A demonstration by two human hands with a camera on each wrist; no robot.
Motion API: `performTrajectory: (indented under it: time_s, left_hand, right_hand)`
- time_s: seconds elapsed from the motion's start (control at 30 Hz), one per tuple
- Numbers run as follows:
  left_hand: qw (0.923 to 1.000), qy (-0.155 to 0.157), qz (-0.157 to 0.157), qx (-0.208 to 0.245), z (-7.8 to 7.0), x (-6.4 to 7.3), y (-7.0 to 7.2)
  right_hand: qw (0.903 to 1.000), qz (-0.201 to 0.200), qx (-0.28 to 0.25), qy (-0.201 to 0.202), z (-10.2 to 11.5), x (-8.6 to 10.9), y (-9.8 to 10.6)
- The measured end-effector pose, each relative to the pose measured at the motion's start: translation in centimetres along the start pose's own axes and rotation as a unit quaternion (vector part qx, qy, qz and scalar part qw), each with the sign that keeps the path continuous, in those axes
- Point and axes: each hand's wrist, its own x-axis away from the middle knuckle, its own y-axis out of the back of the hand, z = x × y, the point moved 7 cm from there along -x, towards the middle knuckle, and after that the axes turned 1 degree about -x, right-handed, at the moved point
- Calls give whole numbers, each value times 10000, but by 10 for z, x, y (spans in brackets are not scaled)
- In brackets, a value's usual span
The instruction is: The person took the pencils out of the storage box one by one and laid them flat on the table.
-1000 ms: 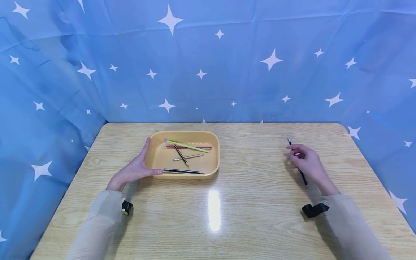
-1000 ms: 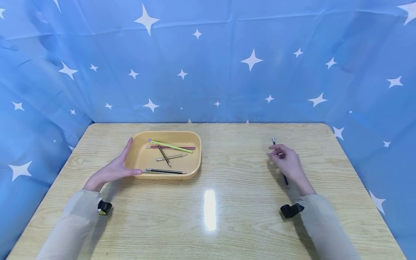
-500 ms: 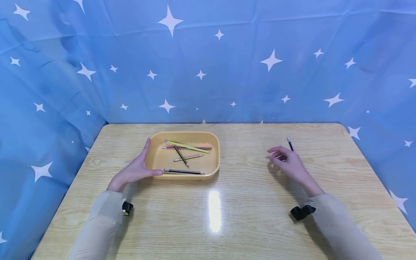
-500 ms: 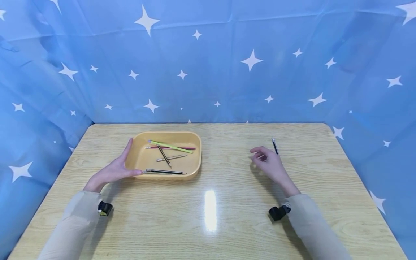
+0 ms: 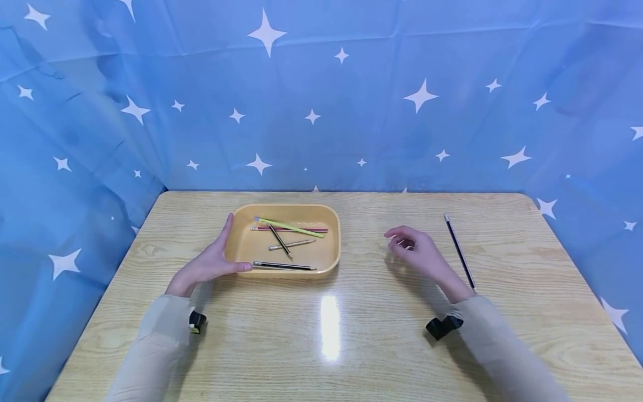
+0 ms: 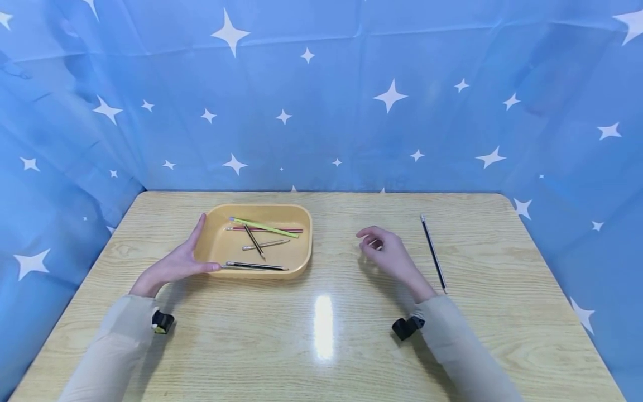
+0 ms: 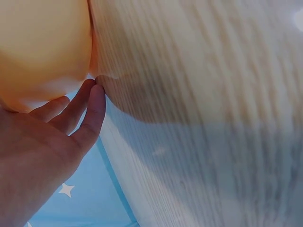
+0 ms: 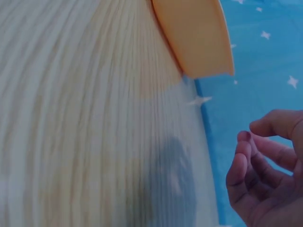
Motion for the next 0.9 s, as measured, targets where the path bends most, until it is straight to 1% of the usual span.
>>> performTrajectory:
  time_s: [0.23, 0.4, 0.57, 0.67, 0.83, 0.9]
  left_hand:
    - [10000, -47, 35, 52, 2, -2, 0]
    - [10000, -26, 31, 88, 4, -2, 0]
    - [9999, 14, 33, 97, 4, -3, 0]
    - [9999, 7, 36, 122, 3, -2, 0]
    - [9998, 3, 52, 191, 1, -1, 0]
    - [9997, 19, 61, 245, 1, 0, 0]
  right_hand:
    - [9999, 92, -24, 108, 15, -10, -16]
    - [9997, 142, -61, 210, 26, -15, -26]
    - [9996, 230, -93, 163, 40, -19, -34]
    - [9994, 283, -106, 163, 57, -21, -39]
    - [9983, 378, -194, 402, 99, -23, -45]
    - [9980, 413, -209, 437, 106, -27, -48]
